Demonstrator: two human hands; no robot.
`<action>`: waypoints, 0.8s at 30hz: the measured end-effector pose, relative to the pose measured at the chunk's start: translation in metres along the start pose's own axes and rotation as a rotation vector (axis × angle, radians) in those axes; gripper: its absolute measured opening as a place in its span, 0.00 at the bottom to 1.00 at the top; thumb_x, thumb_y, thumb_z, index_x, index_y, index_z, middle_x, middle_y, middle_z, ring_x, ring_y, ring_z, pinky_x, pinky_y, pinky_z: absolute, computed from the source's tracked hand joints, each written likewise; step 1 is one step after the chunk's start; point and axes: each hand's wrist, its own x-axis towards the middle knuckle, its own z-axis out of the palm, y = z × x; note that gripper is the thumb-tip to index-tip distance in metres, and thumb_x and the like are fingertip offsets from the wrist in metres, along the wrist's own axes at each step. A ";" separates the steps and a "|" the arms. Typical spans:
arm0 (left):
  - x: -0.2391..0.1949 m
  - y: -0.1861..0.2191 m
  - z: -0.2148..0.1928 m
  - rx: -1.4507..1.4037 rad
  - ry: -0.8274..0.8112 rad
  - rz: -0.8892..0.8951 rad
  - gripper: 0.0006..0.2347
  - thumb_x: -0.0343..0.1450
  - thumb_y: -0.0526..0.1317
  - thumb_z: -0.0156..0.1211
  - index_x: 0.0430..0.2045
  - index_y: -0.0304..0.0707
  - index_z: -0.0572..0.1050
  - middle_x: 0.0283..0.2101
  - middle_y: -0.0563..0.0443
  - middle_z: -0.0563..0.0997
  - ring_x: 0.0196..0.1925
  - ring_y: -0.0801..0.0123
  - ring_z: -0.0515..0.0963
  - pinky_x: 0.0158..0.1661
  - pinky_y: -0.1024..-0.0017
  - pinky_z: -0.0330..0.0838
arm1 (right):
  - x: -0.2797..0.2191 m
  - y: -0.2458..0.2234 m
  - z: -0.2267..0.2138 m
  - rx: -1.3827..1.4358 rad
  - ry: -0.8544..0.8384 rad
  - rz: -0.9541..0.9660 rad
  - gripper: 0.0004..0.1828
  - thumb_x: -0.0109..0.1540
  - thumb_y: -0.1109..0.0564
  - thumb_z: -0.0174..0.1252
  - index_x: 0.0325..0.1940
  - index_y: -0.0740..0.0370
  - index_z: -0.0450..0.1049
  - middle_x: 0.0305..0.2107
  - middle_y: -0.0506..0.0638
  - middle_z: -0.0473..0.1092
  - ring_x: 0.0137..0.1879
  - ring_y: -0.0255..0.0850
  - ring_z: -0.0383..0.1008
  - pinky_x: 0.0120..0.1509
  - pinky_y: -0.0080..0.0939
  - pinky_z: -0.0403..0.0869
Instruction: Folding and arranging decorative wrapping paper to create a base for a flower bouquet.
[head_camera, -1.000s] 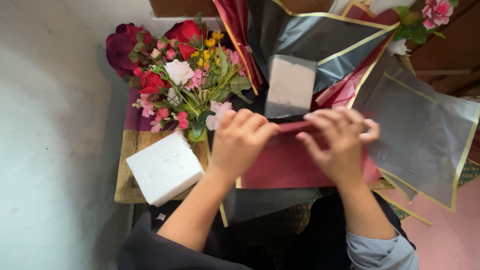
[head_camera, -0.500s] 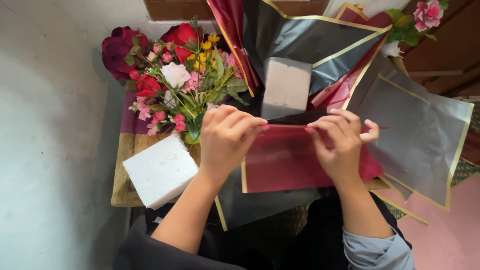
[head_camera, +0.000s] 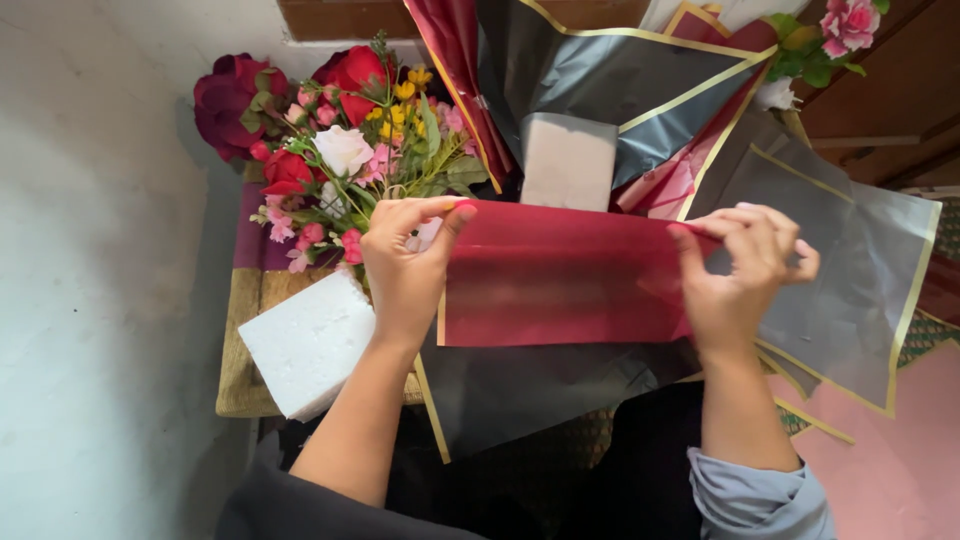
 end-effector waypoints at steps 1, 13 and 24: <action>0.000 -0.002 -0.001 0.011 0.013 -0.025 0.04 0.70 0.39 0.71 0.33 0.42 0.84 0.35 0.56 0.85 0.41 0.69 0.76 0.46 0.72 0.70 | 0.000 0.004 0.000 -0.022 0.016 0.030 0.13 0.70 0.46 0.75 0.37 0.50 0.80 0.40 0.42 0.74 0.59 0.45 0.72 0.68 0.50 0.47; 0.001 -0.006 0.001 0.016 0.049 -0.142 0.05 0.70 0.41 0.70 0.36 0.44 0.85 0.36 0.58 0.85 0.42 0.72 0.75 0.46 0.75 0.72 | 0.004 0.022 -0.003 0.084 0.060 0.173 0.13 0.70 0.49 0.76 0.39 0.54 0.79 0.43 0.45 0.74 0.56 0.45 0.69 0.63 0.51 0.58; -0.003 -0.025 0.012 0.121 -0.202 -0.336 0.15 0.68 0.53 0.67 0.43 0.50 0.82 0.38 0.49 0.82 0.42 0.65 0.82 0.48 0.67 0.72 | 0.008 0.021 -0.001 0.392 0.052 0.419 0.08 0.71 0.60 0.72 0.45 0.64 0.78 0.37 0.50 0.75 0.42 0.38 0.73 0.45 0.36 0.70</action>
